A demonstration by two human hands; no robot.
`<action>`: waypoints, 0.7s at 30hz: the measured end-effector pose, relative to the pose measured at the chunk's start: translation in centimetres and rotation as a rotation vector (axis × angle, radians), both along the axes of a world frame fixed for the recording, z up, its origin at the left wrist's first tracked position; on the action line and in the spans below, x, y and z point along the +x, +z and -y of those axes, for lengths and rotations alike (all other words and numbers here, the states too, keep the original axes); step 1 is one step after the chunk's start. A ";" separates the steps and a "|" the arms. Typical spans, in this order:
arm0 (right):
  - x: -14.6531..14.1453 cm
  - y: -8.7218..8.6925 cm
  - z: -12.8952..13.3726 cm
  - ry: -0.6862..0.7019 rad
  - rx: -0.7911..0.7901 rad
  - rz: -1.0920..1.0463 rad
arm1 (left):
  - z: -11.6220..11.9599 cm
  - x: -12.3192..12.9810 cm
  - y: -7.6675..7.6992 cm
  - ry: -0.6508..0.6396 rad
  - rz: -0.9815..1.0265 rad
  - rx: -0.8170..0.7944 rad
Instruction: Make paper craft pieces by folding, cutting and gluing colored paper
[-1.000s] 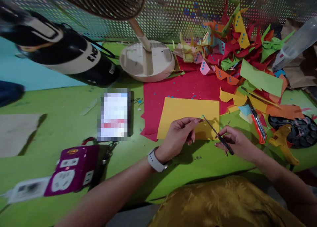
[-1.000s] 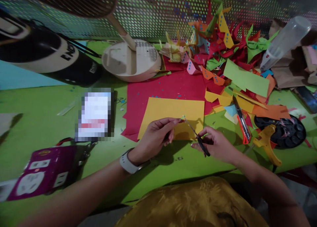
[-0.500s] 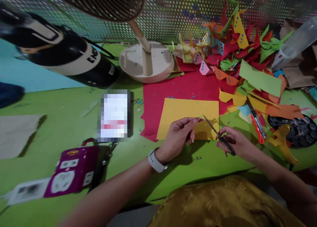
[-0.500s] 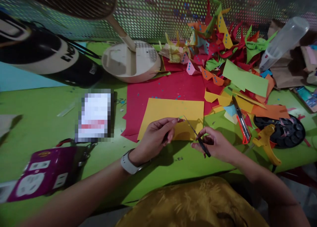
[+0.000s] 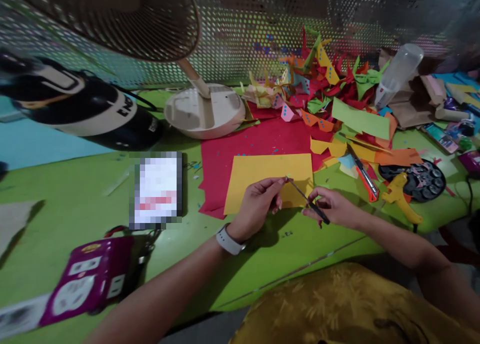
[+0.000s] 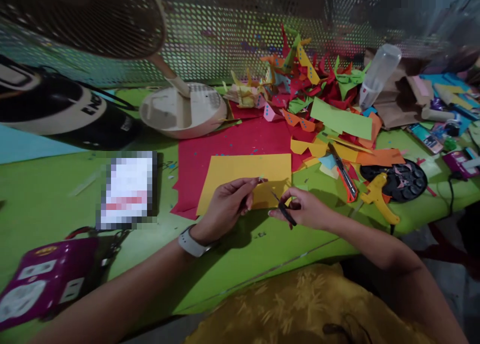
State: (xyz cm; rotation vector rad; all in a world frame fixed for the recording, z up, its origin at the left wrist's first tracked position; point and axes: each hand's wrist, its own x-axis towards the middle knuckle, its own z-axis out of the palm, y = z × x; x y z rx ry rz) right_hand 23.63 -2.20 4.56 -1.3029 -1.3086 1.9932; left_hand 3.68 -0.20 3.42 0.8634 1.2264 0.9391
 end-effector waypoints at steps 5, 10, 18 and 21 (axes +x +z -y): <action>0.0 -0.4 -0.1 0.019 0.057 0.008 | 0.1 0.1 -0.3 0.021 -0.004 0.046; 0.1 -0.3 -0.3 0.041 0.082 0.013 | 0.1 0.2 -0.5 0.020 -0.002 0.083; 0.1 -0.2 -0.2 0.010 0.075 0.014 | 0.0 0.1 -1.2 0.022 0.017 0.099; 0.1 -0.1 -0.2 0.001 0.068 0.013 | 0.0 0.2 -1.1 0.032 0.033 0.086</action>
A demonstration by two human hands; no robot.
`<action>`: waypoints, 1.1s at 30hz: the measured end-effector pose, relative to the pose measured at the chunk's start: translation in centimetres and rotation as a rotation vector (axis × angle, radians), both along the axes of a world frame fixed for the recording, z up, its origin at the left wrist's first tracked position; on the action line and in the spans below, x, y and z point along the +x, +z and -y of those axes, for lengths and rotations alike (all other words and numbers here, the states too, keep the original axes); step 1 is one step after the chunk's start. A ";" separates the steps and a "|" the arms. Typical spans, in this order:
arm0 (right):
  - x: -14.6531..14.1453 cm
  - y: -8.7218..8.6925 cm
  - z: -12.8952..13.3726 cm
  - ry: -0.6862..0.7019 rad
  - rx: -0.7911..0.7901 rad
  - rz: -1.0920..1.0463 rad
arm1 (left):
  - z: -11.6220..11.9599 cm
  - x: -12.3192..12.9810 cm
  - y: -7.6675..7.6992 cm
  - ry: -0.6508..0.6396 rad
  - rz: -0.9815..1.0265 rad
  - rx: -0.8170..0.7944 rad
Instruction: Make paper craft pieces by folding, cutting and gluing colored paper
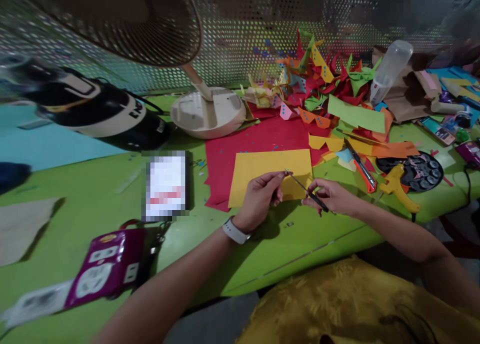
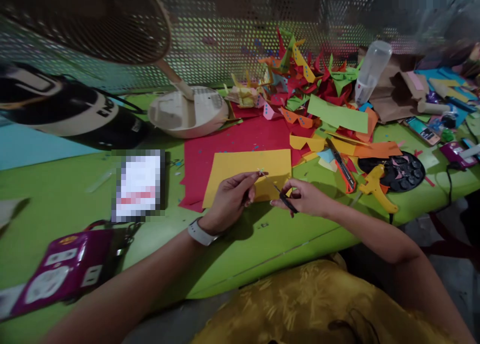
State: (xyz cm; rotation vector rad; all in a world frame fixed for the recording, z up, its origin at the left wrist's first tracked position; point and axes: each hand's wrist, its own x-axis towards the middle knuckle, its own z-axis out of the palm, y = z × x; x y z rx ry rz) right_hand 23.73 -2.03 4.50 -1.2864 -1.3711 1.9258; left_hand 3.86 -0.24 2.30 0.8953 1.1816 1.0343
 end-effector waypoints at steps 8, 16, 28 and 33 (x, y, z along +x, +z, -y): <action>0.1 0.6 0.0 0.014 -0.035 0.013 | 0.2 0.0 0.4 -0.007 0.030 -0.027; 0.6 0.5 -0.2 0.012 -0.033 0.003 | 0.1 -0.4 0.4 -0.015 0.061 -0.059; 0.5 0.5 0.0 0.037 -0.039 0.011 | -0.1 -0.8 0.4 -0.052 0.092 -0.102; 0.5 0.4 0.0 0.052 -0.051 0.045 | -0.1 -0.8 0.6 -0.063 0.098 -0.100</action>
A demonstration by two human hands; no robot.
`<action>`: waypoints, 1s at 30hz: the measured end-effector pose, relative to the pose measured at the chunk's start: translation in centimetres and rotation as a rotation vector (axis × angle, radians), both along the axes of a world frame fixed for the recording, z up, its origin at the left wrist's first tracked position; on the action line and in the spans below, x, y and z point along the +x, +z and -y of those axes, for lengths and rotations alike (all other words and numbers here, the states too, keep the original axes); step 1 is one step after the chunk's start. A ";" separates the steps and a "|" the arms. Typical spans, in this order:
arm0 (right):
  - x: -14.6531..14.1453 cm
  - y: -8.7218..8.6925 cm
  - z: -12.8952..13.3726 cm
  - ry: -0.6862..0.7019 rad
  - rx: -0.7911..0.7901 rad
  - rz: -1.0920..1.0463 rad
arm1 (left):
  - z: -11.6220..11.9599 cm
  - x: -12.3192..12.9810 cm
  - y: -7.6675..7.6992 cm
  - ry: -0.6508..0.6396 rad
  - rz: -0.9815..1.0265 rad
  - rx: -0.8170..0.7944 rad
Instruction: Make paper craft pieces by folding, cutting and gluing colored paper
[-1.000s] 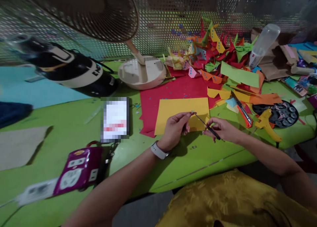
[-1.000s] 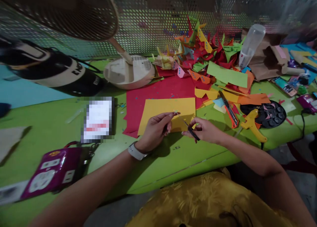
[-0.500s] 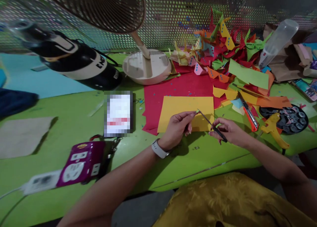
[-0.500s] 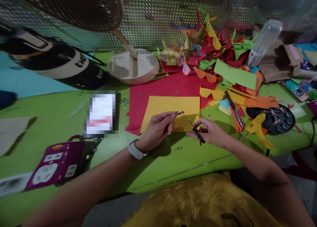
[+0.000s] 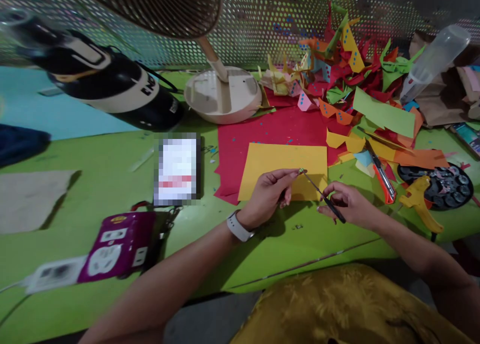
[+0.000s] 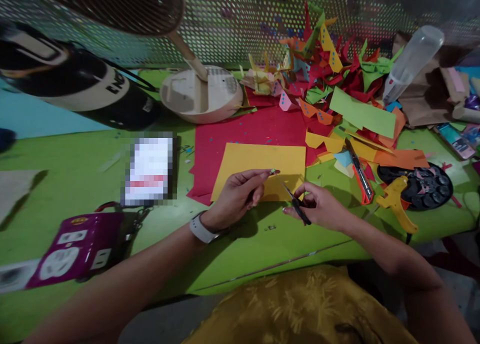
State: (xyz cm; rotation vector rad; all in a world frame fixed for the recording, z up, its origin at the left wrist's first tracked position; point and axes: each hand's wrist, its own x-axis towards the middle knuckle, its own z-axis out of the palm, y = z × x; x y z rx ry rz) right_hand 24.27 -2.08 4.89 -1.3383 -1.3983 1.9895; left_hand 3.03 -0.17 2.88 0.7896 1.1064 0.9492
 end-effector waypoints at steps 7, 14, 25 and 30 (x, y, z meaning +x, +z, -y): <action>0.0 0.2 -0.1 -0.008 -0.031 -0.013 | 0.0 0.0 0.1 -0.001 -0.009 -0.004; -0.1 0.5 -0.1 -0.021 -0.048 -0.017 | 0.0 -0.1 0.0 -0.002 -0.031 0.008; -0.1 0.1 -0.2 -0.011 -0.051 -0.032 | 0.1 0.0 0.1 0.012 -0.003 0.013; -0.1 0.1 -0.2 -0.017 -0.065 -0.053 | 0.1 0.0 -0.1 0.016 0.002 0.021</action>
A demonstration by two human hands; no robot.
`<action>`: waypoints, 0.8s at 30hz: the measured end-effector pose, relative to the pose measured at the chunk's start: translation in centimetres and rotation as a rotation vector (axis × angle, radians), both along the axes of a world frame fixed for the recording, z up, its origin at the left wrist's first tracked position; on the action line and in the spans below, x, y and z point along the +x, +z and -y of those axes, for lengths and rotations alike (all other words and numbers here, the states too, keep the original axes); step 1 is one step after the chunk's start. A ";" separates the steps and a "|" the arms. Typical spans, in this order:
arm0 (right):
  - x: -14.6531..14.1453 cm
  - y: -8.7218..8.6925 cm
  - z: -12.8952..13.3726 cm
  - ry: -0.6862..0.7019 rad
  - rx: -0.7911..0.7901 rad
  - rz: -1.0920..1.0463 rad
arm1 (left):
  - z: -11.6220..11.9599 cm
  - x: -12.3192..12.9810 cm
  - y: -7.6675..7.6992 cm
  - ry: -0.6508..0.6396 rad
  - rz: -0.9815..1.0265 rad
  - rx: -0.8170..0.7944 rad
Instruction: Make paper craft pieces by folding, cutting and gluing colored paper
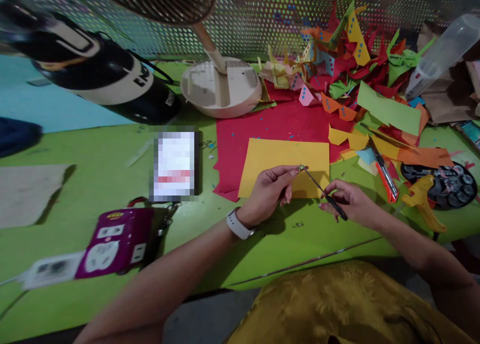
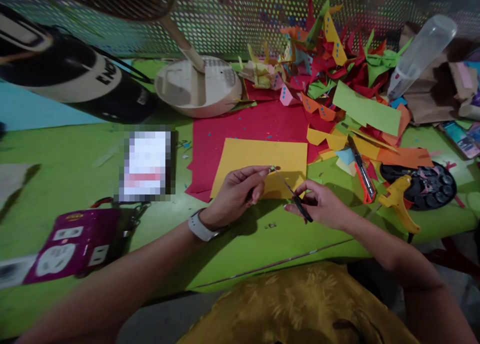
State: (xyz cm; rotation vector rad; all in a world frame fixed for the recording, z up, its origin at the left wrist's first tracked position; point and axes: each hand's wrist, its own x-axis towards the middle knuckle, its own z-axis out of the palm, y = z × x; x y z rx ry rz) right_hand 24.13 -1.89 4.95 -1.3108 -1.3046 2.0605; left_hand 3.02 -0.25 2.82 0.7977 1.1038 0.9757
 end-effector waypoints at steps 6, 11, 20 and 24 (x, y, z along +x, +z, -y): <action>-0.1 0.0 0.0 -0.004 0.008 0.009 | 0.1 0.1 0.0 0.010 -0.024 0.009; 0.0 0.1 0.0 -0.012 0.007 0.015 | 0.1 0.1 0.1 0.012 -0.028 -0.007; 0.0 0.2 0.1 -0.020 -0.006 -0.006 | 0.2 0.0 0.4 -0.004 -0.026 -0.020; -0.1 0.0 0.2 -0.030 -0.003 -0.013 | 0.1 0.0 0.4 -0.007 -0.040 -0.031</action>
